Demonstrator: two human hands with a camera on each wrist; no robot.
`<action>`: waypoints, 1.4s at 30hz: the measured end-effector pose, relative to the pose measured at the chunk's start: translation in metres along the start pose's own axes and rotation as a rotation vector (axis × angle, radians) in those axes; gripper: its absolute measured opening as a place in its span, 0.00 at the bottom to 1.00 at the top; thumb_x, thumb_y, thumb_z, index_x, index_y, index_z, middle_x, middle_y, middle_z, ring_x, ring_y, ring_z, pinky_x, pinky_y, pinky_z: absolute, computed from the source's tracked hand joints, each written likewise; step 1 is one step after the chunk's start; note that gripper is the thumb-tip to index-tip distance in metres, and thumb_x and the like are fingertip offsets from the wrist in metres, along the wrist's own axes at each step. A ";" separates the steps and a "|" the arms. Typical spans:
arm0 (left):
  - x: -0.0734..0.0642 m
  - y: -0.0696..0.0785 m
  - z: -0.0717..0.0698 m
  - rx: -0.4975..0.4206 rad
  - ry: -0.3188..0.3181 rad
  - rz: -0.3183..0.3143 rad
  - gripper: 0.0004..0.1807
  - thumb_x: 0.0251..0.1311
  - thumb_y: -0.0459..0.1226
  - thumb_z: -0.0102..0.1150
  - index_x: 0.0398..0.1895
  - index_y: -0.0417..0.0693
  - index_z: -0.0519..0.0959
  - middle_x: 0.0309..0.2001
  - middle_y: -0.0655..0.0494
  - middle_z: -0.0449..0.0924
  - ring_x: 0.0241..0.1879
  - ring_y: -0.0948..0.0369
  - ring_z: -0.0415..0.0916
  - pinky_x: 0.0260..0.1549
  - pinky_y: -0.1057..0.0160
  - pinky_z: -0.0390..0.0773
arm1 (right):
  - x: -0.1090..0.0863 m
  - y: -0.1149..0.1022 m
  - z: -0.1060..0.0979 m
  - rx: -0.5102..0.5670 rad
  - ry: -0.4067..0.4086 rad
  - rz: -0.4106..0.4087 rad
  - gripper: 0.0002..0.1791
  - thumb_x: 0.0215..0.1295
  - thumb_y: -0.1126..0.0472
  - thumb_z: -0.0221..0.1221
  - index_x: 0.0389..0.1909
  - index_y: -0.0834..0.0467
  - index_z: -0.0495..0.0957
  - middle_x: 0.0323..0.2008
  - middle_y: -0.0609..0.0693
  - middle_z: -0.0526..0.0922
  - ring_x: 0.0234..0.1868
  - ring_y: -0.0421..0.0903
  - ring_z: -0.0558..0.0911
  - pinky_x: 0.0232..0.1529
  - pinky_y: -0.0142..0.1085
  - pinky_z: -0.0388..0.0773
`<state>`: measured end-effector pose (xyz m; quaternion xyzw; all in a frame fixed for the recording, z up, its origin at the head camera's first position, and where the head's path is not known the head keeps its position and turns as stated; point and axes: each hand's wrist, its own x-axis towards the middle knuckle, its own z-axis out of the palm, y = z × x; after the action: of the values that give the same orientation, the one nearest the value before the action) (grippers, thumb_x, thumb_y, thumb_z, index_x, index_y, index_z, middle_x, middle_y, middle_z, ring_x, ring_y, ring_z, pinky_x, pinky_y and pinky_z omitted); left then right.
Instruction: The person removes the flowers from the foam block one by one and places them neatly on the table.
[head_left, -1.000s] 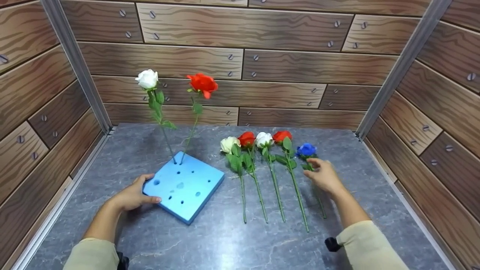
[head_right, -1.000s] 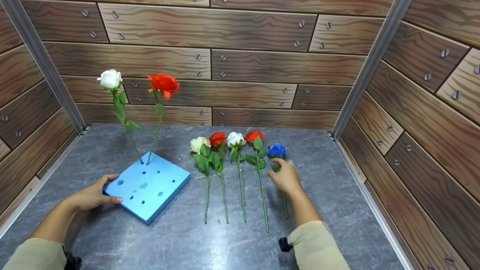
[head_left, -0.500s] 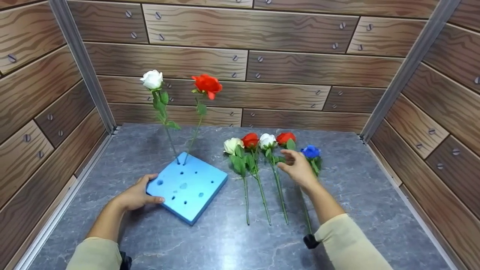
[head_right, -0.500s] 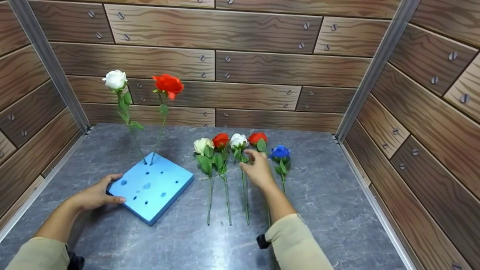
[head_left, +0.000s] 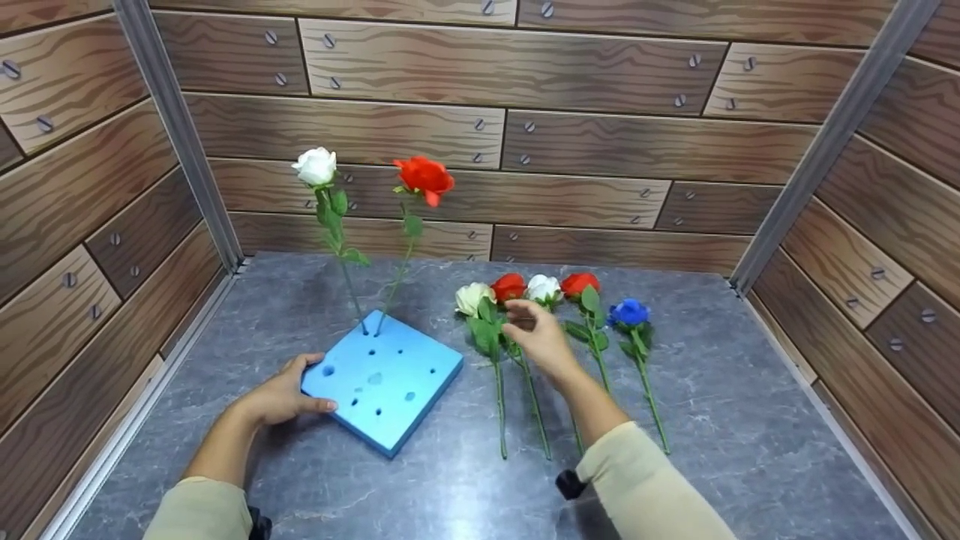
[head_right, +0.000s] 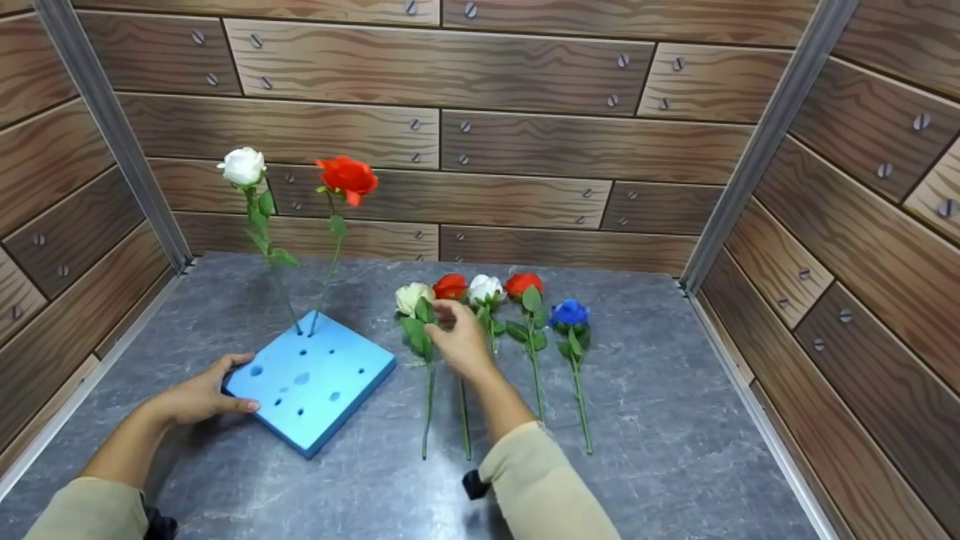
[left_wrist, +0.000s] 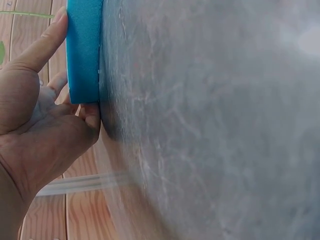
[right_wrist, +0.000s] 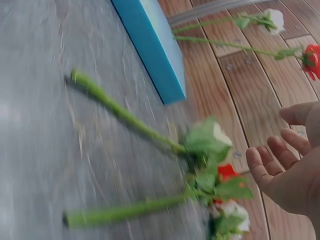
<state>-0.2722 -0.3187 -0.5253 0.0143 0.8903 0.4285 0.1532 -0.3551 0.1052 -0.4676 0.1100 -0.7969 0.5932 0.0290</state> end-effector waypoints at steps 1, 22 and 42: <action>0.000 0.000 0.001 -0.007 0.001 -0.003 0.62 0.50 0.57 0.75 0.80 0.48 0.47 0.80 0.34 0.38 0.77 0.31 0.41 0.71 0.30 0.51 | 0.000 -0.004 0.006 0.014 -0.003 -0.006 0.22 0.64 0.70 0.63 0.60 0.64 0.76 0.53 0.63 0.82 0.56 0.57 0.81 0.58 0.38 0.78; -0.002 -0.005 -0.002 -0.031 0.044 -0.027 0.62 0.46 0.56 0.77 0.79 0.50 0.50 0.80 0.35 0.40 0.77 0.31 0.42 0.72 0.30 0.51 | 0.033 0.015 0.105 0.226 -0.109 -0.006 0.26 0.68 0.66 0.62 0.66 0.60 0.71 0.57 0.63 0.76 0.57 0.53 0.78 0.52 0.34 0.79; 0.002 -0.002 0.000 -0.062 0.065 -0.028 0.61 0.44 0.54 0.79 0.79 0.50 0.52 0.80 0.36 0.43 0.78 0.34 0.45 0.73 0.32 0.50 | 0.050 0.006 0.168 0.318 -0.182 -0.015 0.30 0.68 0.63 0.64 0.69 0.59 0.67 0.62 0.65 0.73 0.60 0.53 0.78 0.58 0.36 0.79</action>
<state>-0.2744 -0.3196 -0.5270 -0.0170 0.8813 0.4537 0.1307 -0.3910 -0.0601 -0.5138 0.1723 -0.6917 0.6991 -0.0569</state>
